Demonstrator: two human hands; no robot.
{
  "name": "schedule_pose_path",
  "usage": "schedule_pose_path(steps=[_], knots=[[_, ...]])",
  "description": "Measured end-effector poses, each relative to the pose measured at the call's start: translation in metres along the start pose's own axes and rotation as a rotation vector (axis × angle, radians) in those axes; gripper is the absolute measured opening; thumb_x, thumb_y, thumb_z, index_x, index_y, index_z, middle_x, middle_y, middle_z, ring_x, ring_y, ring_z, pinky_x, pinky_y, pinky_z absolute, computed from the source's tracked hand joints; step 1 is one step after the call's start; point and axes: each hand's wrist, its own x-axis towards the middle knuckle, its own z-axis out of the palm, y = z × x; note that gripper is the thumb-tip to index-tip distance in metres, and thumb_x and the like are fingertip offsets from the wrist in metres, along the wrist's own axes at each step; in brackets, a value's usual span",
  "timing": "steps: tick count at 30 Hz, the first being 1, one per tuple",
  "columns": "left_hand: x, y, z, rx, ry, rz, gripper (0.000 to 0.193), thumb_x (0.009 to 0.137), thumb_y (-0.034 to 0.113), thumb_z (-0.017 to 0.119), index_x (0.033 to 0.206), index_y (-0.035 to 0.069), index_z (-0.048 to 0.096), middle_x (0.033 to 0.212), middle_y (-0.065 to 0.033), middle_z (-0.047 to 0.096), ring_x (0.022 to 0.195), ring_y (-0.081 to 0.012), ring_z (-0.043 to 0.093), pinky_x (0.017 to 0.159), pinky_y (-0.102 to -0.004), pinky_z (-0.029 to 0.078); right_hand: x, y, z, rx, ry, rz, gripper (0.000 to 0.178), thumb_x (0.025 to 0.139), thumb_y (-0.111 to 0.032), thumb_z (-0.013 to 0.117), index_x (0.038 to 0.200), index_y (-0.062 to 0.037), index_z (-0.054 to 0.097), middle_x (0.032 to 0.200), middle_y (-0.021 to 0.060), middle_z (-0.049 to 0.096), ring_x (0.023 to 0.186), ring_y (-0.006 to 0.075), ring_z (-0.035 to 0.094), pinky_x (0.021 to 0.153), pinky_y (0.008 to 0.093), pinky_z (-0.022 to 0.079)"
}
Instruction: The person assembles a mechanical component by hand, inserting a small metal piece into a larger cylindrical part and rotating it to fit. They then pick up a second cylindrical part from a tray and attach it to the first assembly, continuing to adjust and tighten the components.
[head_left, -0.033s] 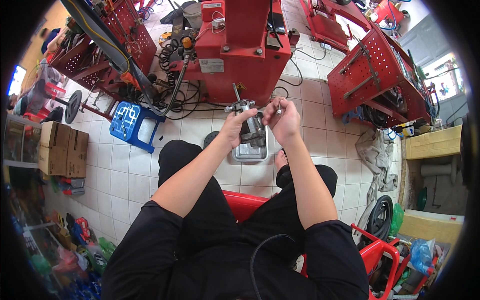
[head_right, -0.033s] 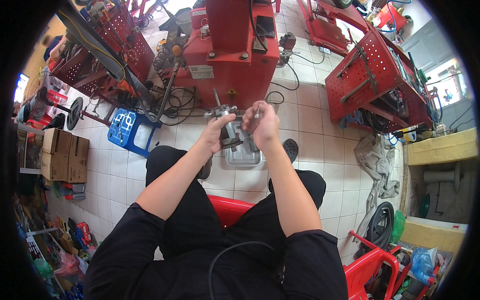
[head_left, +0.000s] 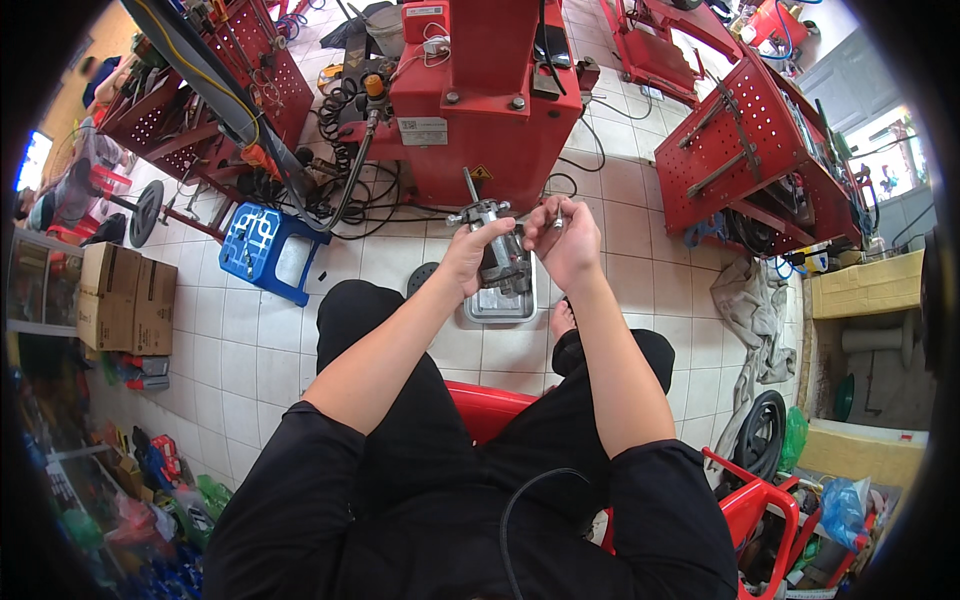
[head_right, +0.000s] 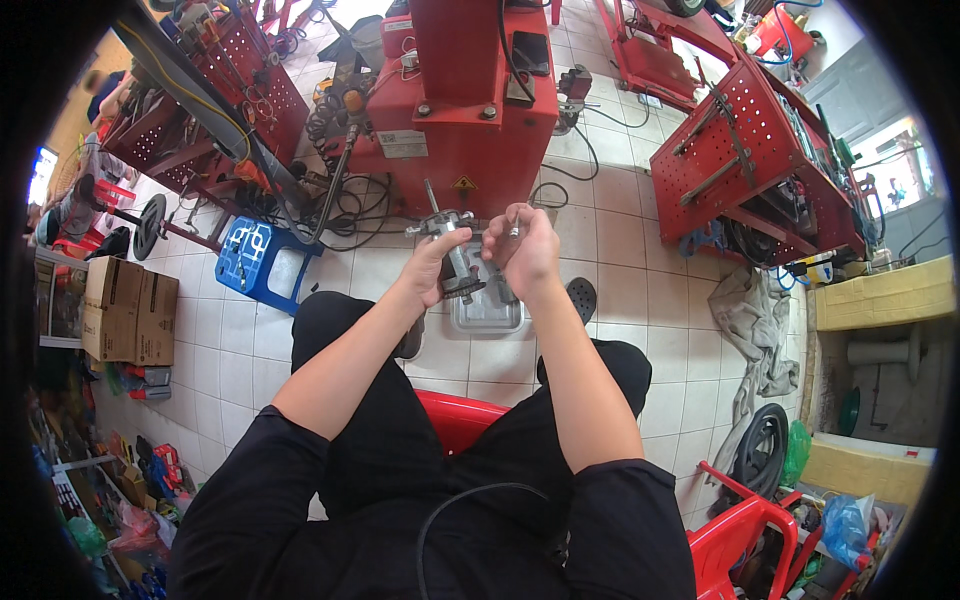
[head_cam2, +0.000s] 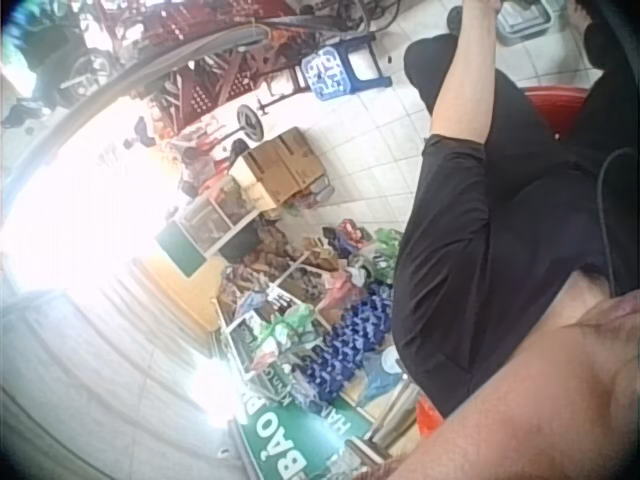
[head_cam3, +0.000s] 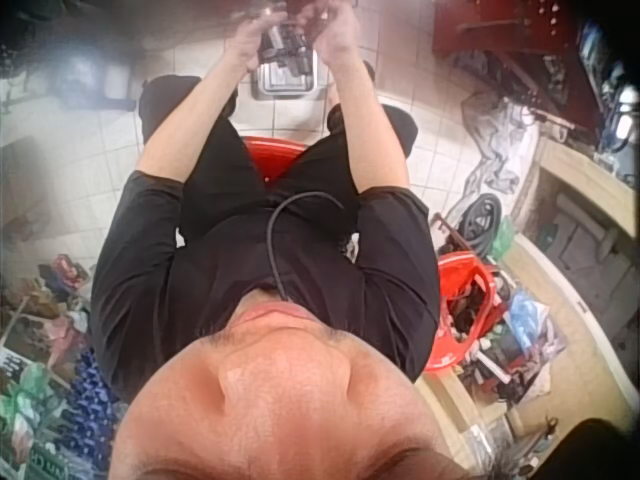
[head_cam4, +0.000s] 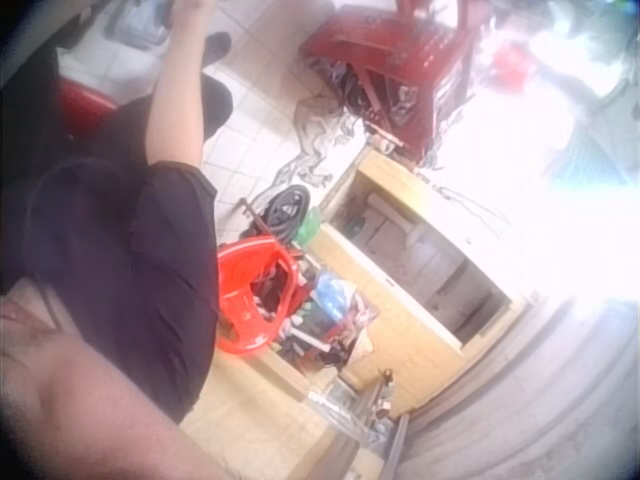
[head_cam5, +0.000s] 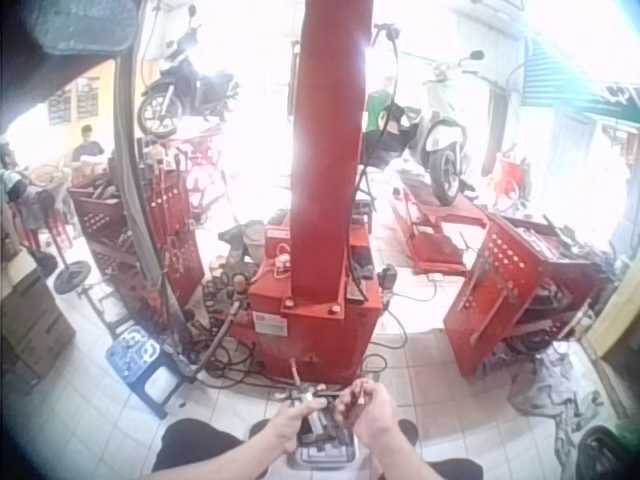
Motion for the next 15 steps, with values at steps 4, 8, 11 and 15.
schedule_pose_path(steps=[4, 8, 11, 15], knots=[[0.003, -0.007, -0.004, -0.022, 0.030, 0.055, 0.031, 0.076, 0.021, 0.072, 0.099, 0.008, 0.056, 0.088, -0.0040, 0.060, 0.073, -0.0148, 0.061, 0.064, -0.0321, 0.052, -0.002, -0.001, 0.005, 0.116, 0.078, 0.079, 0.019, 0.088, -0.021, 0.035, 0.083, -0.0057, 0.046, 0.084, 0.0169, 0.060, 0.081, 0.0321, 0.061, 0.068, 0.0399, 0.052], [0.005, -0.015, -0.006, 0.115, 0.105, 0.274, 0.031, 0.072, 0.015, 0.075, 0.097, 0.006, 0.059, 0.086, -0.0019, 0.061, 0.072, -0.0113, 0.060, 0.065, -0.0278, 0.050, 0.000, 0.007, 0.007, 0.162, 0.163, 0.097, 0.018, 0.088, -0.019, 0.036, 0.084, -0.0038, 0.046, 0.096, 0.0236, 0.060, 0.089, 0.0369, 0.061, 0.075, 0.0428, 0.053], [0.008, -0.016, -0.010, 0.298, 0.077, 0.376, 0.031, 0.070, 0.008, 0.075, 0.097, 0.004, 0.060, 0.086, -0.0025, 0.064, 0.076, -0.0102, 0.061, 0.068, -0.0253, 0.049, -0.001, 0.008, 0.010, 0.115, 0.179, 0.110, 0.017, 0.087, -0.017, 0.038, 0.085, -0.0028, 0.046, 0.102, 0.0250, 0.059, 0.090, 0.0359, 0.061, 0.075, 0.0404, 0.052], [0.007, -0.017, -0.002, 0.468, -0.069, 0.580, 0.027, 0.070, 0.002, 0.070, 0.095, 0.001, 0.062, 0.085, -0.0047, 0.066, 0.077, -0.0107, 0.062, 0.070, -0.0243, 0.049, 0.001, 0.018, 0.002, -0.014, 0.274, 0.104, 0.017, 0.088, -0.017, 0.040, 0.087, -0.0023, 0.048, 0.104, 0.0207, 0.057, 0.089, 0.0302, 0.060, 0.074, 0.0370, 0.049]])
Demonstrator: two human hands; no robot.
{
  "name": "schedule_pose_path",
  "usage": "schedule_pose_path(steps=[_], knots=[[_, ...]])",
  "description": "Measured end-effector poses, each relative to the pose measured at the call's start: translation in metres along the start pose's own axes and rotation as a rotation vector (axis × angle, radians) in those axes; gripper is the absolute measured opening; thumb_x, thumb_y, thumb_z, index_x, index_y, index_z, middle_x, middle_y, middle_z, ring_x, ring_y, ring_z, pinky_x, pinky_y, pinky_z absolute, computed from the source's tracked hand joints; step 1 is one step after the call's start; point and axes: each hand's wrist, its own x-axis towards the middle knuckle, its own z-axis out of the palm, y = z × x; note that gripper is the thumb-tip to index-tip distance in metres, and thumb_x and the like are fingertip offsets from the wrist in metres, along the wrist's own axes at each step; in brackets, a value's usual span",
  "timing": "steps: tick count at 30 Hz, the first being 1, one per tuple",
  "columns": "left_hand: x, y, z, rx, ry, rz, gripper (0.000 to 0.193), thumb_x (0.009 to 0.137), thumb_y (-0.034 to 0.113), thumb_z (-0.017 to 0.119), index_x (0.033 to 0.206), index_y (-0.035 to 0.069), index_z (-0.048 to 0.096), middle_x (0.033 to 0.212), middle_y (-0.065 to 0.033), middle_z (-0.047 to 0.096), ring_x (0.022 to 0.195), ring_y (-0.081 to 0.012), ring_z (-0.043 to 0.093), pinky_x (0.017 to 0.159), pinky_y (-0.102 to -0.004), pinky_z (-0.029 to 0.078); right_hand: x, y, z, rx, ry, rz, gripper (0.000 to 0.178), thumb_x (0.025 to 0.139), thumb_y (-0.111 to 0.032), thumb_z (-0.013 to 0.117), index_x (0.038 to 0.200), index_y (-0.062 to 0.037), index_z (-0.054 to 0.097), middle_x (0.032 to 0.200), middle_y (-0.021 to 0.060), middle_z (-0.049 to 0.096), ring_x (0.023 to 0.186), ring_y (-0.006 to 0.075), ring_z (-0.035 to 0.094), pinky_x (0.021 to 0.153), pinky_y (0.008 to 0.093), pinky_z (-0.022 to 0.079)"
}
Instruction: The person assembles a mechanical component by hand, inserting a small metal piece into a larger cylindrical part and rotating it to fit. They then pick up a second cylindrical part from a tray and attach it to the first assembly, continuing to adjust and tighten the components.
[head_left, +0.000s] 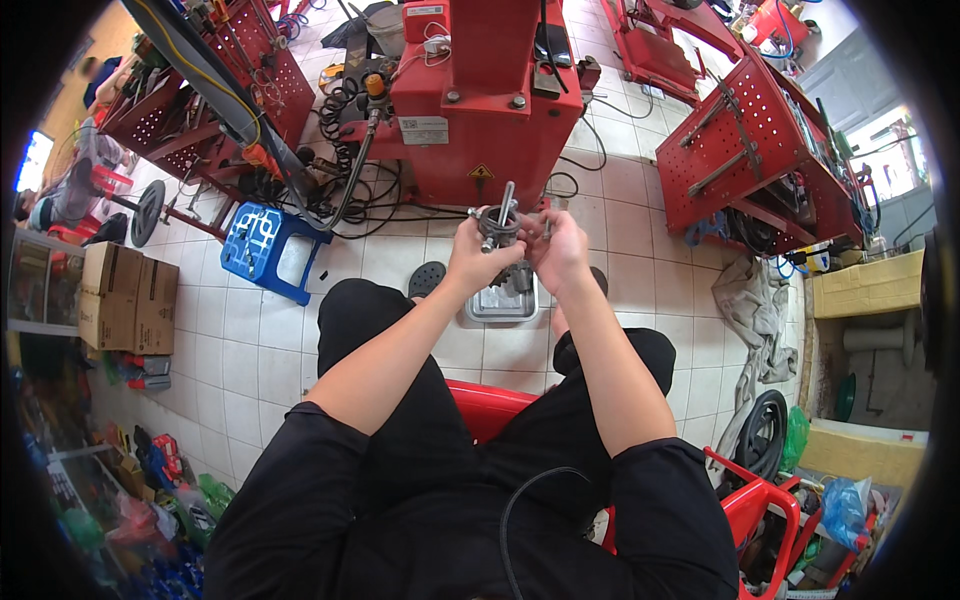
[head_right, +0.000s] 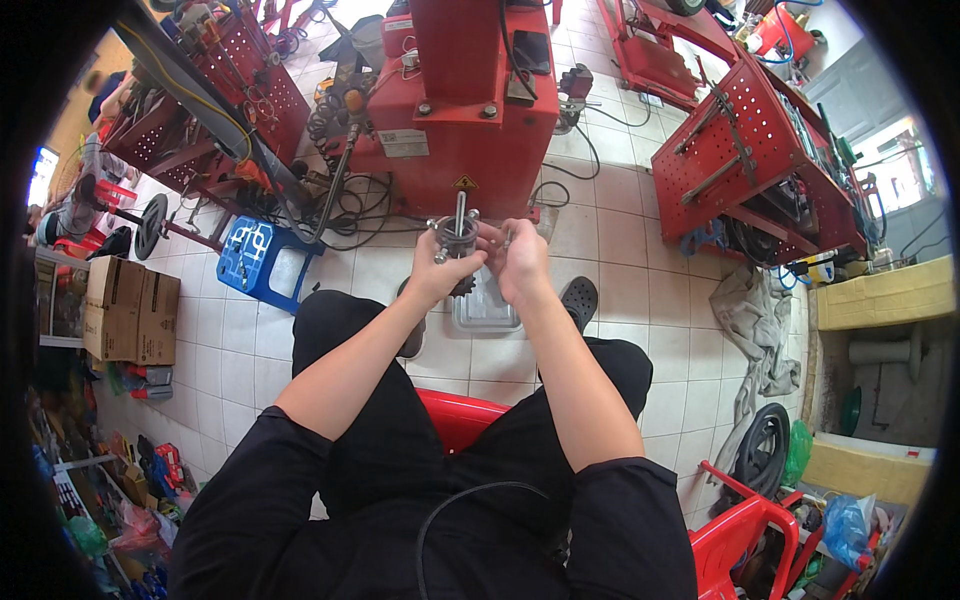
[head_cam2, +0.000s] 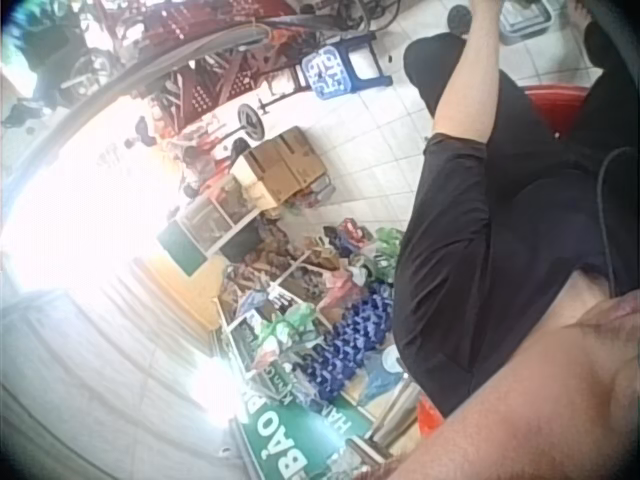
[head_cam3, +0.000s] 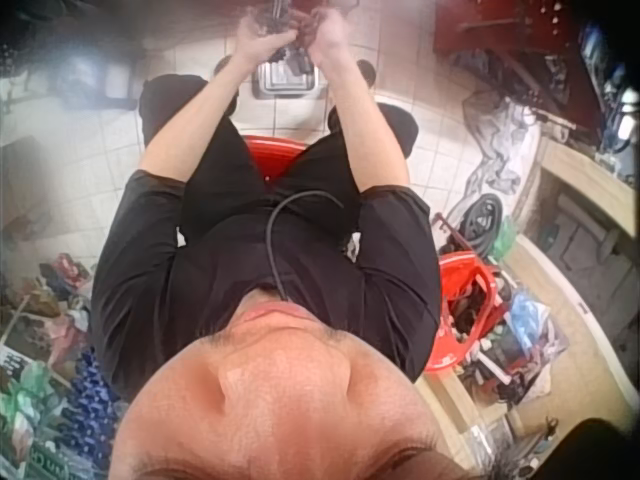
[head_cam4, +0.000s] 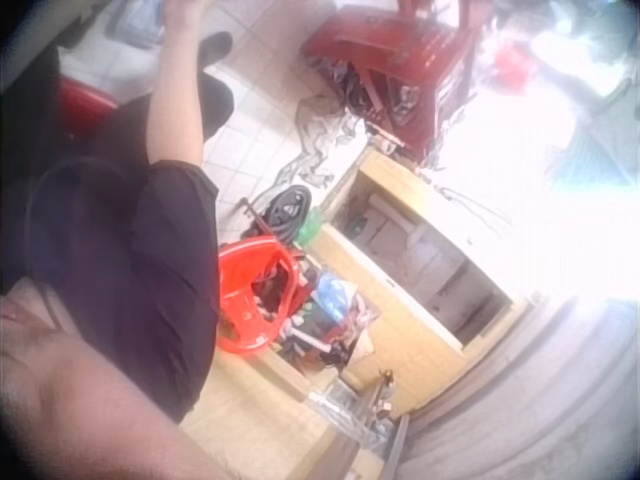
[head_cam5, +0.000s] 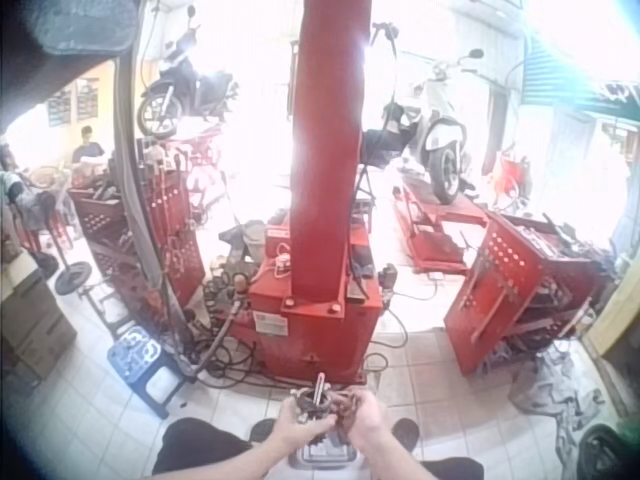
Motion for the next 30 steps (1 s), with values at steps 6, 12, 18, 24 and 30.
schedule_pose_path(steps=[6, 12, 18, 24, 30], knots=[[0.000, -0.014, 0.000, 0.014, 0.070, -0.118, 0.027, 0.066, 0.007, 0.072, 0.090, 0.002, 0.060, 0.079, -0.0023, 0.065, 0.069, -0.0083, 0.059, 0.065, -0.0251, 0.048, -0.004, 0.024, 0.010, -0.155, 0.066, -0.222, 0.018, 0.089, -0.016, 0.044, 0.094, -0.0022, 0.053, 0.089, 0.0078, 0.056, 0.083, 0.0187, 0.055, 0.073, 0.0315, 0.043], [-0.002, -0.012, -0.001, 0.031, 0.097, -0.131, 0.018, 0.071, 0.005, 0.070, 0.088, 0.003, 0.064, 0.079, -0.0012, 0.064, 0.070, -0.0083, 0.058, 0.066, -0.0237, 0.047, -0.007, 0.024, 0.011, -0.314, 0.014, -0.279, 0.018, 0.090, -0.014, 0.039, 0.095, 0.0001, 0.049, 0.094, 0.0085, 0.053, 0.096, 0.0189, 0.054, 0.085, 0.0318, 0.040], [-0.002, -0.007, -0.001, 0.020, 0.094, -0.194, 0.017, 0.072, 0.005, 0.069, 0.088, 0.003, 0.064, 0.080, -0.0003, 0.064, 0.071, -0.0082, 0.058, 0.065, -0.0232, 0.046, -0.005, 0.030, 0.009, -0.341, -0.003, -0.313, 0.018, 0.092, -0.016, 0.041, 0.096, -0.0008, 0.049, 0.095, 0.0100, 0.055, 0.097, 0.0192, 0.053, 0.089, 0.0320, 0.039], [0.000, -0.006, -0.005, -0.324, 0.192, -0.364, 0.016, 0.073, 0.011, 0.073, 0.085, 0.007, 0.063, 0.076, -0.0020, 0.064, 0.066, -0.0109, 0.060, 0.061, -0.0268, 0.049, -0.006, 0.022, 0.015, -0.443, -0.043, -0.376, 0.017, 0.096, -0.019, 0.042, 0.100, -0.0044, 0.050, 0.085, 0.0025, 0.057, 0.079, 0.0111, 0.052, 0.073, 0.0273, 0.041], [0.005, -0.003, -0.012, -0.496, 0.205, -0.385, 0.016, 0.077, 0.013, 0.071, 0.086, 0.005, 0.062, 0.076, -0.0035, 0.063, 0.066, -0.0124, 0.061, 0.061, -0.0270, 0.051, -0.003, 0.004, 0.006, -0.741, -0.170, -0.426, 0.021, 0.093, -0.019, 0.049, 0.096, 0.0009, 0.056, 0.088, 0.0075, 0.062, 0.080, 0.0103, 0.056, 0.072, 0.0245, 0.045]])
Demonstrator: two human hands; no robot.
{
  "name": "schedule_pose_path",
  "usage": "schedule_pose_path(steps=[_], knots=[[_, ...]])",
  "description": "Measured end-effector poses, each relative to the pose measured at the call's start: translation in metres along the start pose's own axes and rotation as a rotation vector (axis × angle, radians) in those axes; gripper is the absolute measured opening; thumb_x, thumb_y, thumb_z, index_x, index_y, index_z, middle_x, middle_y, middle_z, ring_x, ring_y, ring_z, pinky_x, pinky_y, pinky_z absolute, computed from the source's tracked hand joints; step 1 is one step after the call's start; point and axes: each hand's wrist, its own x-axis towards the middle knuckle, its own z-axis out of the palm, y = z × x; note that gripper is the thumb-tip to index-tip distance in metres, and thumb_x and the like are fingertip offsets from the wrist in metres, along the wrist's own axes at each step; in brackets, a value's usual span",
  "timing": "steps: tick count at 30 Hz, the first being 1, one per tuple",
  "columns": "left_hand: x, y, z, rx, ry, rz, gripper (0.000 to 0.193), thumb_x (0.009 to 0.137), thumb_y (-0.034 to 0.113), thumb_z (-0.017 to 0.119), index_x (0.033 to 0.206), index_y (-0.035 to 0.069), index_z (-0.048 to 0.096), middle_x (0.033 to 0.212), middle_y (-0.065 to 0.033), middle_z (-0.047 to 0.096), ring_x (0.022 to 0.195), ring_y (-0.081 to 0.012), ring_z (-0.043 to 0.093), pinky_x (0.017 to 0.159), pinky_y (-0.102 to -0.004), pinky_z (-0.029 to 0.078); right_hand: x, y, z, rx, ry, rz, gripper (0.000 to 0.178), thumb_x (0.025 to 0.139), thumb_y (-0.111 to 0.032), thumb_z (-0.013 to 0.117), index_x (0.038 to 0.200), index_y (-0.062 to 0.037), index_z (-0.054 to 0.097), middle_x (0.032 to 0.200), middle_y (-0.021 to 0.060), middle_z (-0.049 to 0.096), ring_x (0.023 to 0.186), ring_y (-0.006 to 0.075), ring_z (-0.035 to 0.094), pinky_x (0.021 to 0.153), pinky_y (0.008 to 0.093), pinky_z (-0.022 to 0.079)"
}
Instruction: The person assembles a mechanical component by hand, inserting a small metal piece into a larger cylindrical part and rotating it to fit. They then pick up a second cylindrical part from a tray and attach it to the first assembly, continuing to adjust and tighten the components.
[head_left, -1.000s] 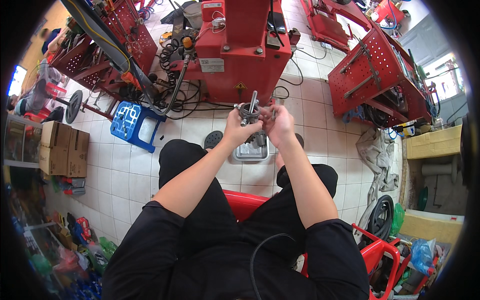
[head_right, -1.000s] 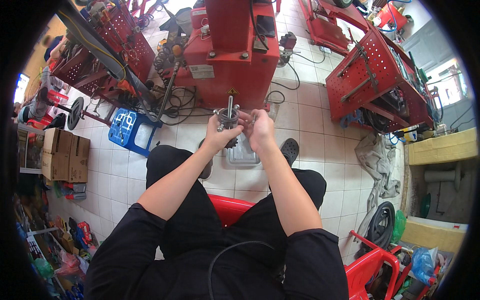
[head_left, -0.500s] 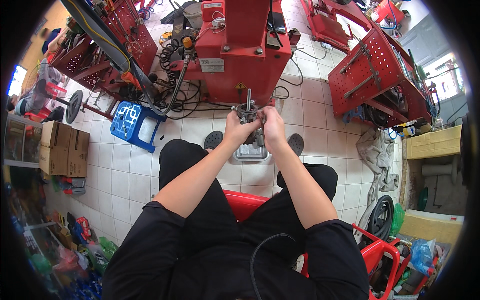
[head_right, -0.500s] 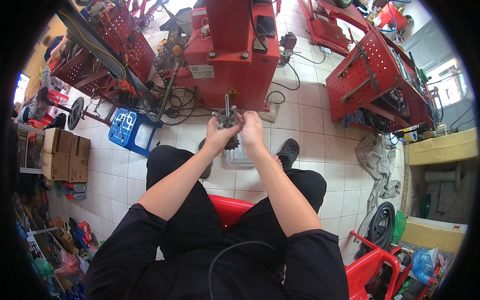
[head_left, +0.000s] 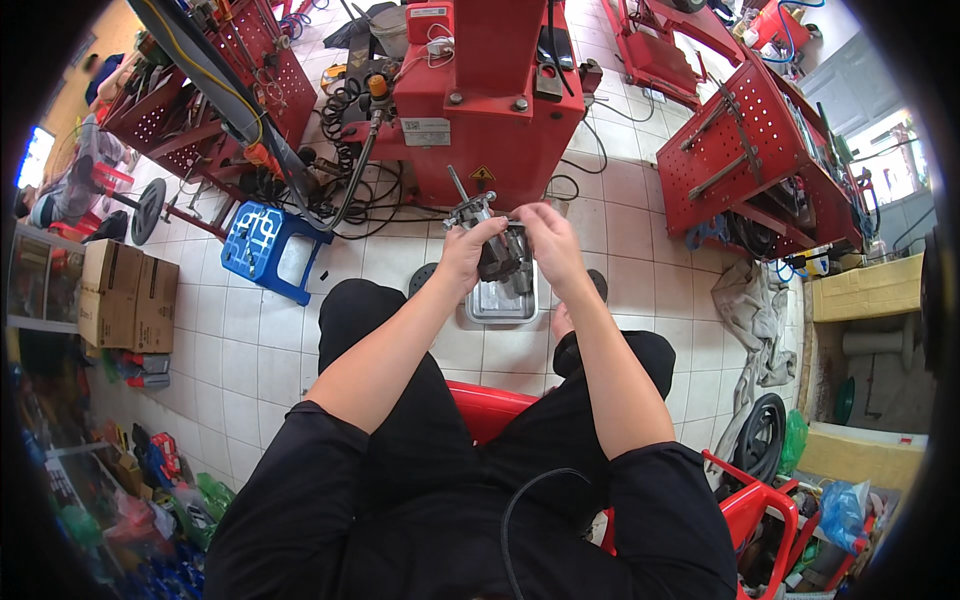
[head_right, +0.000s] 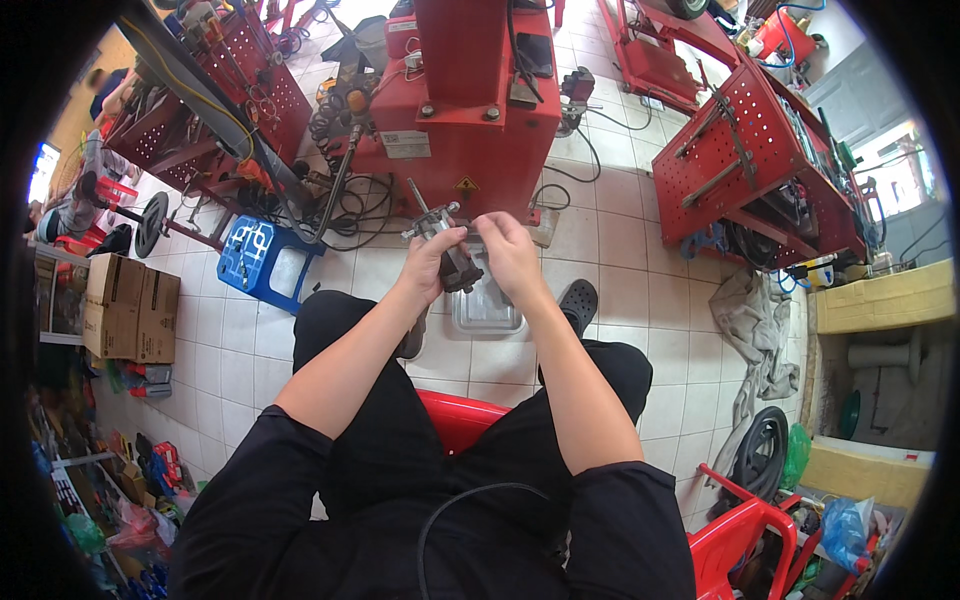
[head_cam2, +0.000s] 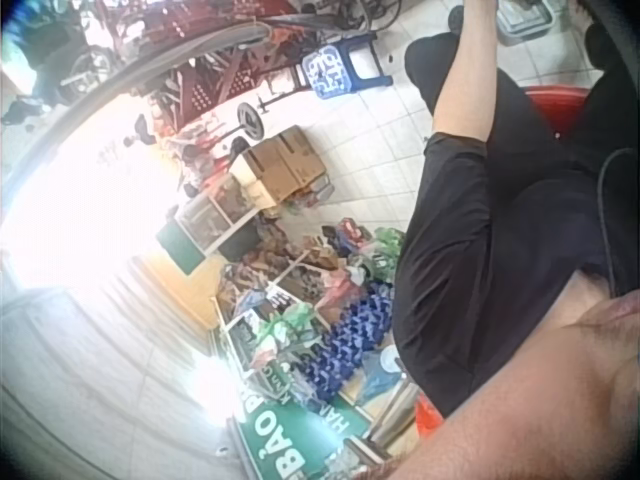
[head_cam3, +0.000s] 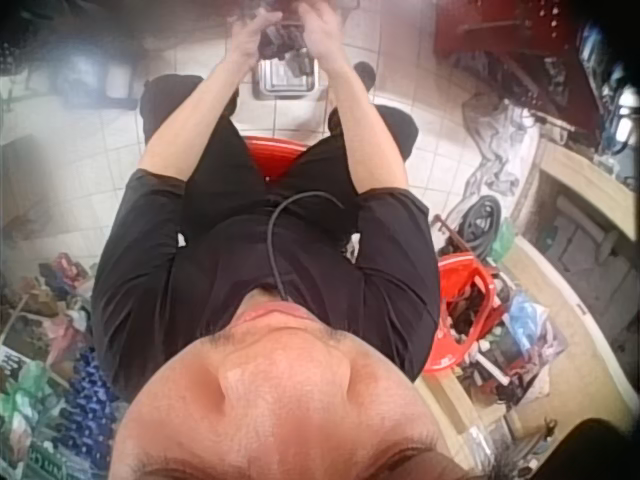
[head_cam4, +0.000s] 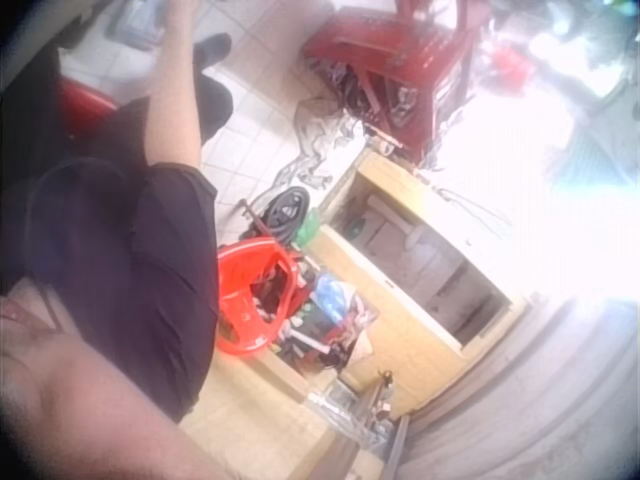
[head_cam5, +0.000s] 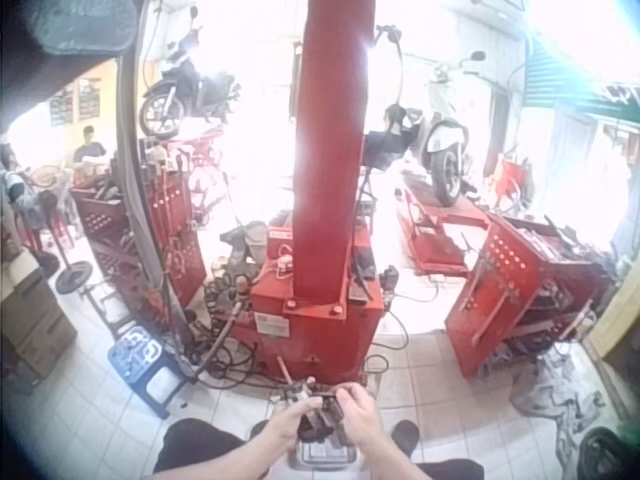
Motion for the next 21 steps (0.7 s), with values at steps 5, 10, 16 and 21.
schedule_pose_path(steps=[5, 10, 16, 21], knots=[[0.003, -0.005, -0.006, 0.024, -0.027, 0.001, 0.016, 0.077, 0.012, 0.072, 0.087, 0.004, 0.062, 0.079, -0.0030, 0.064, 0.067, -0.0111, 0.061, 0.061, -0.0265, 0.050, -0.004, -0.003, 0.004, 0.074, -0.109, 0.067, 0.021, 0.089, -0.017, 0.057, 0.093, 0.0028, 0.058, 0.083, 0.0053, 0.062, 0.078, 0.0090, 0.055, 0.070, 0.0233, 0.043], [0.001, -0.004, -0.003, 0.098, -0.051, -0.025, 0.017, 0.076, 0.011, 0.072, 0.089, 0.004, 0.063, 0.080, -0.0024, 0.064, 0.069, -0.0116, 0.062, 0.062, -0.0260, 0.050, -0.003, -0.002, -0.007, 0.043, -0.064, 0.146, 0.019, 0.086, -0.017, 0.059, 0.089, 0.0019, 0.059, 0.078, 0.0030, 0.059, 0.072, 0.0080, 0.051, 0.064, 0.0229, 0.041], [-0.004, -0.001, 0.004, 0.143, -0.074, -0.054, 0.019, 0.076, 0.010, 0.072, 0.092, 0.003, 0.062, 0.082, -0.0034, 0.065, 0.072, -0.0129, 0.063, 0.063, -0.0277, 0.051, -0.005, -0.009, -0.010, 0.006, -0.056, 0.230, 0.019, 0.085, -0.018, 0.057, 0.088, 0.0004, 0.060, 0.076, 0.0014, 0.058, 0.065, 0.0056, 0.047, 0.057, 0.0212, 0.036], [-0.005, 0.002, 0.007, 0.116, -0.137, -0.116, 0.025, 0.075, 0.008, 0.071, 0.097, 0.001, 0.060, 0.085, -0.0062, 0.064, 0.073, -0.0145, 0.063, 0.065, -0.0307, 0.053, -0.007, -0.014, -0.009, 0.224, -0.078, 0.356, 0.020, 0.088, -0.021, 0.057, 0.093, -0.0025, 0.060, 0.070, -0.0032, 0.054, 0.052, 0.0034, 0.040, 0.047, 0.0220, 0.030]])
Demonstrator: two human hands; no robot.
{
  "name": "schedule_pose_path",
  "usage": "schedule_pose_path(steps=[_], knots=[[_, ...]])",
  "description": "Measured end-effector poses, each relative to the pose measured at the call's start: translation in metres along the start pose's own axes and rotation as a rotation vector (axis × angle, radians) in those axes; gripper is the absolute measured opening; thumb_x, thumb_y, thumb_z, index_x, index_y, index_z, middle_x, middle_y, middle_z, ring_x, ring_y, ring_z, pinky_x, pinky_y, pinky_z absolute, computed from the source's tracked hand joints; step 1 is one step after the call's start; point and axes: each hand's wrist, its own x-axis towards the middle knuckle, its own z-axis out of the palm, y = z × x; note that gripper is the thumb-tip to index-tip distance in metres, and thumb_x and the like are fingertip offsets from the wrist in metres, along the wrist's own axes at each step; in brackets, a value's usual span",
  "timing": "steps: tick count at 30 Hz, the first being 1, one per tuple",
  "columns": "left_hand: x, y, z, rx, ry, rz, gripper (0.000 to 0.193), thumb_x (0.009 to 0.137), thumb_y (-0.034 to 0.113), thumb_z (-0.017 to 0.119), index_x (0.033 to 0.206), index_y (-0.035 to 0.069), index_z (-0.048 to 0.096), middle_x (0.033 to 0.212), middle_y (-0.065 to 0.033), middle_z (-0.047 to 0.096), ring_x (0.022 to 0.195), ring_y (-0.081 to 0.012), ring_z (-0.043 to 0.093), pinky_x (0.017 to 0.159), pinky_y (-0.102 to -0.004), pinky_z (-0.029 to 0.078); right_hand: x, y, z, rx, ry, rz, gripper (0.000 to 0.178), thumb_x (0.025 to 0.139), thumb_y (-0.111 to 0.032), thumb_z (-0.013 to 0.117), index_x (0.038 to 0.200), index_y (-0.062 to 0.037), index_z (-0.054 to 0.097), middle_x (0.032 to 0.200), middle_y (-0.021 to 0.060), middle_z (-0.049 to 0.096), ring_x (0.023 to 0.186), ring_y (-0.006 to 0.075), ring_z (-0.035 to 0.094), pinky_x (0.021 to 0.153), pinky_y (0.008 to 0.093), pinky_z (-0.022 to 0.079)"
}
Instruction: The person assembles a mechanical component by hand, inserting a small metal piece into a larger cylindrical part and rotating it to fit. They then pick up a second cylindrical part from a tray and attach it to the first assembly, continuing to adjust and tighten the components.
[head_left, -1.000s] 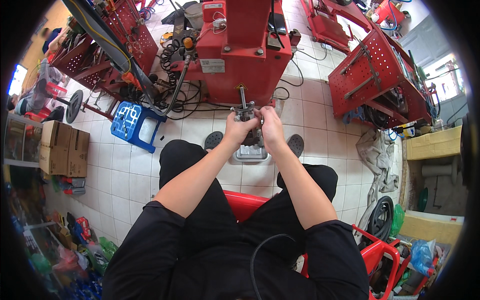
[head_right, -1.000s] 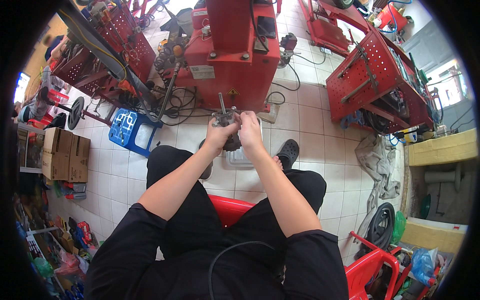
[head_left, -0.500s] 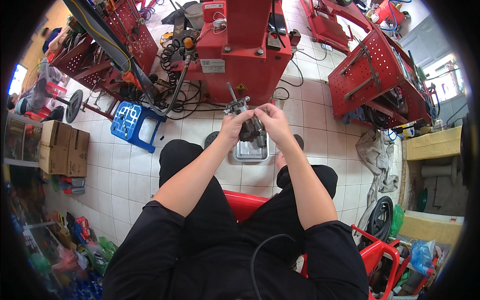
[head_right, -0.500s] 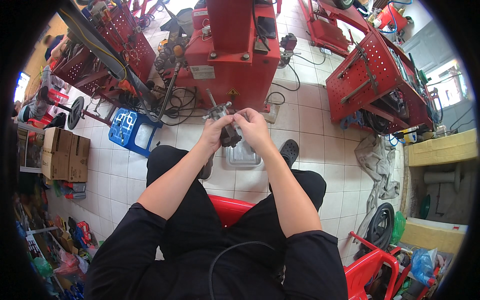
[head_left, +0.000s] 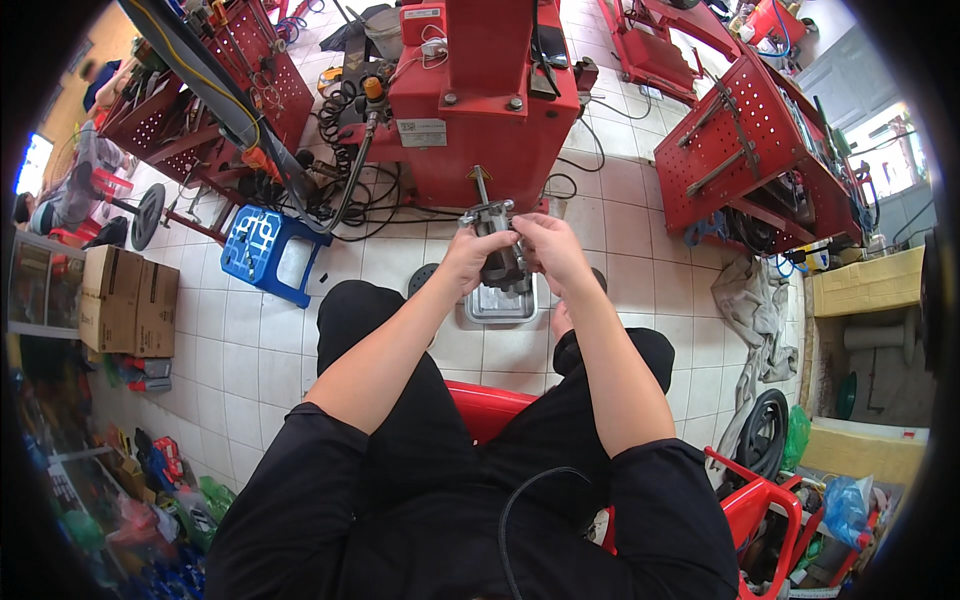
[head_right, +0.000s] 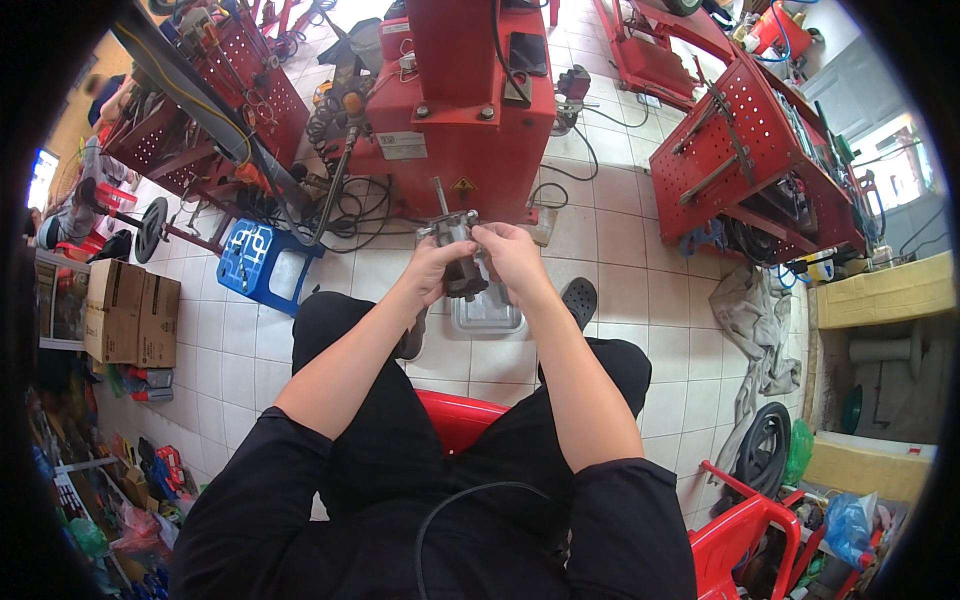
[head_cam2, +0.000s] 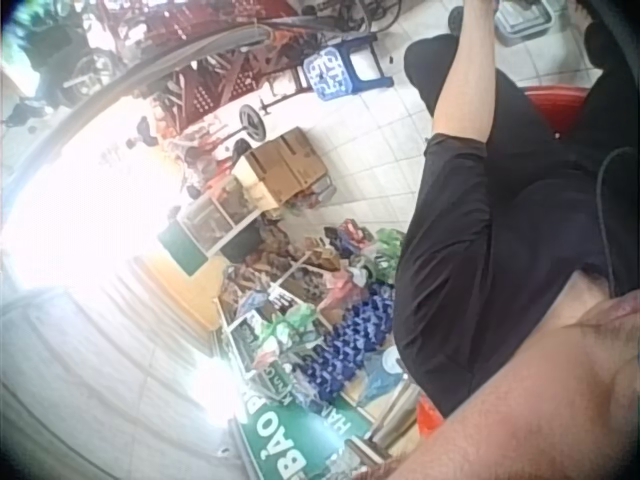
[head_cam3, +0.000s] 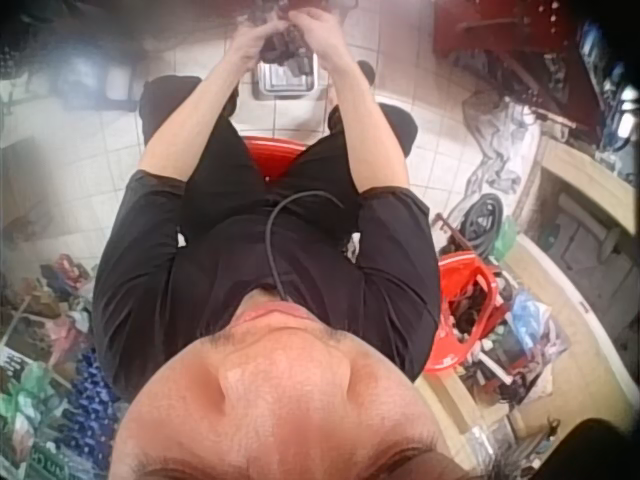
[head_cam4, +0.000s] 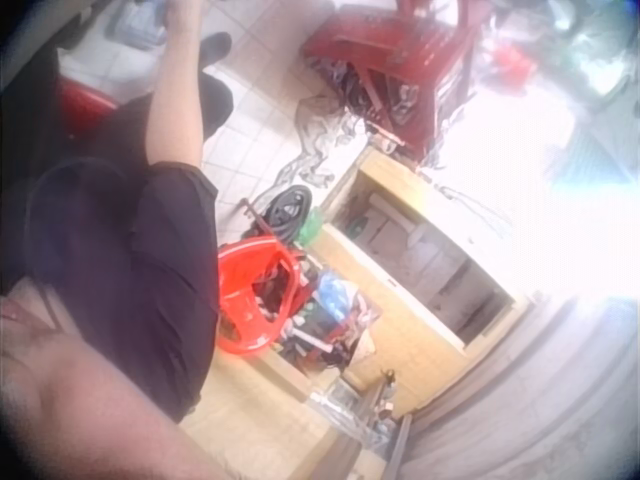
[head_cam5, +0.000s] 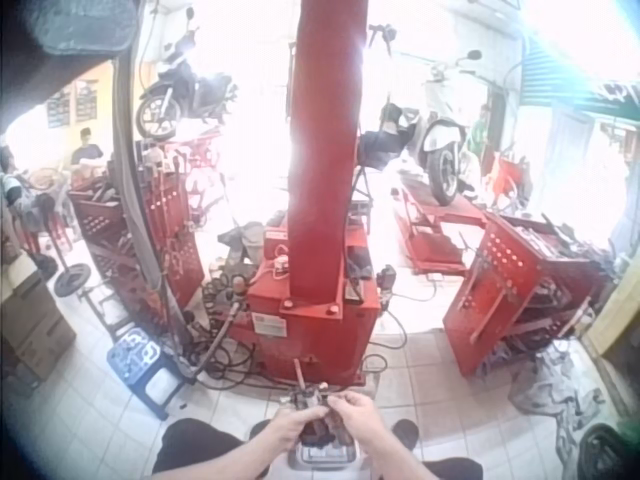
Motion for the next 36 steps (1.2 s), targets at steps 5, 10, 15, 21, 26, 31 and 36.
schedule_pose_path(steps=[5, 10, 15, 21, 26, 31, 36], knots=[[0.005, -0.006, -0.007, 0.077, -0.044, -0.003, 0.029, 0.074, 0.006, 0.067, 0.100, 0.001, 0.057, 0.089, -0.0073, 0.063, 0.076, -0.0162, 0.063, 0.068, -0.0325, 0.054, 0.001, 0.001, -0.003, 0.127, -0.049, 0.091, 0.017, 0.089, -0.022, 0.056, 0.093, -0.0056, 0.059, 0.057, -0.0098, 0.040, 0.042, 0.0024, 0.032, 0.040, 0.0228, 0.023], [0.001, 0.001, -0.008, 0.111, -0.121, -0.076, 0.035, 0.073, 0.007, 0.065, 0.106, 0.001, 0.054, 0.094, -0.0081, 0.061, 0.084, -0.0182, 0.063, 0.073, -0.0352, 0.053, -0.004, 0.000, -0.001, 0.264, -0.118, 0.116, 0.013, 0.090, -0.020, 0.054, 0.089, -0.0070, 0.056, 0.055, -0.0109, 0.036, 0.040, 0.0021, 0.029, 0.038, 0.0221, 0.021], [-0.003, 0.001, -0.005, 0.094, -0.150, -0.053, 0.034, 0.073, 0.007, 0.064, 0.106, 0.001, 0.054, 0.095, -0.0077, 0.061, 0.086, -0.0187, 0.063, 0.077, -0.0354, 0.052, -0.004, 0.000, -0.005, 0.401, -0.206, 0.174, 0.009, 0.090, -0.017, 0.053, 0.087, -0.0087, 0.053, 0.055, -0.0106, 0.036, 0.040, 0.0019, 0.027, 0.037, 0.0216, 0.021], [-0.001, 0.000, -0.010, 0.073, -0.160, -0.064, 0.034, 0.074, 0.008, 0.063, 0.106, 0.002, 0.054, 0.096, -0.0069, 0.061, 0.086, -0.0182, 0.062, 0.076, -0.0333, 0.051, -0.014, -0.004, 0.008, 0.334, -0.195, 0.088, 0.009, 0.090, -0.016, 0.056, 0.087, -0.0082, 0.052, 0.057, -0.0095, 0.039, 0.040, 0.0015, 0.029, 0.037, 0.0200, 0.021], [0.007, -0.005, -0.012, 0.121, -0.057, 0.058, 0.028, 0.075, 0.005, 0.063, 0.102, 0.002, 0.056, 0.094, -0.0061, 0.062, 0.087, -0.0152, 0.061, 0.078, -0.0297, 0.048, -0.014, 0.005, 0.014, 0.356, -0.110, -0.040, 0.011, 0.090, -0.016, 0.057, 0.091, -0.0051, 0.054, 0.063, -0.0053, 0.048, 0.042, 0.0015, 0.033, 0.037, 0.0197, 0.024], [0.012, -0.010, -0.002, 0.366, 0.266, 0.392, 0.019, 0.075, 0.006, 0.069, 0.092, 0.001, 0.060, 0.086, -0.0038, 0.063, 0.081, -0.0090, 0.058, 0.076, -0.0250, 0.046, 0.000, 0.013, 0.008, 0.360, 0.024, -0.193, 0.018, 0.091, -0.015, 0.057, 0.101, 0.0002, 0.055, 0.069, -0.0019, 0.054, 0.042, 0.0025, 0.035, 0.038, 0.0200, 0.026], [0.010, -0.011, 0.002, 0.083, 0.083, 0.227, 0.016, 0.080, 0.012, 0.070, 0.093, 0.004, 0.063, 0.085, 0.0008, 0.063, 0.073, -0.0059, 0.053, 0.066, -0.0232, 0.042, 0.000, 0.013, 0.012, 0.327, 0.100, -0.210, 0.017, 0.090, -0.015, 0.058, 0.100, -0.0009, 0.054, 0.066, -0.0037, 0.049, 0.042, 0.0035, 0.035, 0.039, 0.0205, 0.026]])
